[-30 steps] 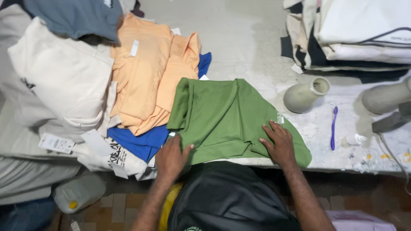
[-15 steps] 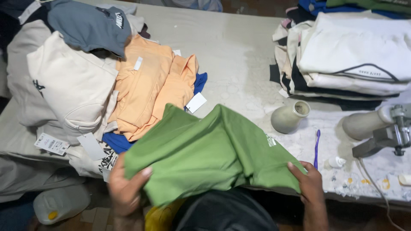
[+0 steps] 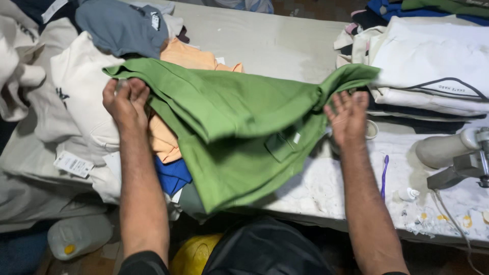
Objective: The person treats several hoodies on a workbench. They unfold and smooth a white hoodie, then pour a liquid from a container into a spray gun and apply it to the garment. They repeat the process with a green hoodie and a peach hoodie, folding each after treatment.
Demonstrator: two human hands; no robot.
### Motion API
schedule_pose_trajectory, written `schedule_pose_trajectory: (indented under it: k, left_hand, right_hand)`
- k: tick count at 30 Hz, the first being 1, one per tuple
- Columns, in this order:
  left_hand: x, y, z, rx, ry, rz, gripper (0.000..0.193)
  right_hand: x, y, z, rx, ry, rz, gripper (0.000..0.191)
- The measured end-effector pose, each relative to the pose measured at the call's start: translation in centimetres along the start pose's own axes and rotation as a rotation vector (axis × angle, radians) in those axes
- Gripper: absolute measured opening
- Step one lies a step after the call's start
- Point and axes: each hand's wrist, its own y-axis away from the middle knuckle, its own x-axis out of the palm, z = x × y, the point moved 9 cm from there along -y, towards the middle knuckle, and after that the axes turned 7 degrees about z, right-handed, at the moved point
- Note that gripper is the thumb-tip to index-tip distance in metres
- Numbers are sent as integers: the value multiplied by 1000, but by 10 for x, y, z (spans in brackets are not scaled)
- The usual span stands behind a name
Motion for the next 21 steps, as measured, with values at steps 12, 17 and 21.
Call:
schedule_pose_trajectory:
  k: [12, 17, 21]
  left_hand:
    - [78, 69, 71, 499, -1389, 415, 22]
    - [119, 56, 124, 120, -1654, 734, 28]
    - [132, 122, 165, 179, -1490, 917, 34]
  right_hand:
    - [36, 128, -168, 236, 1125, -197, 74]
    - [30, 109, -124, 118, 1178, -328, 67]
    - [10, 101, -118, 298, 903, -417, 72]
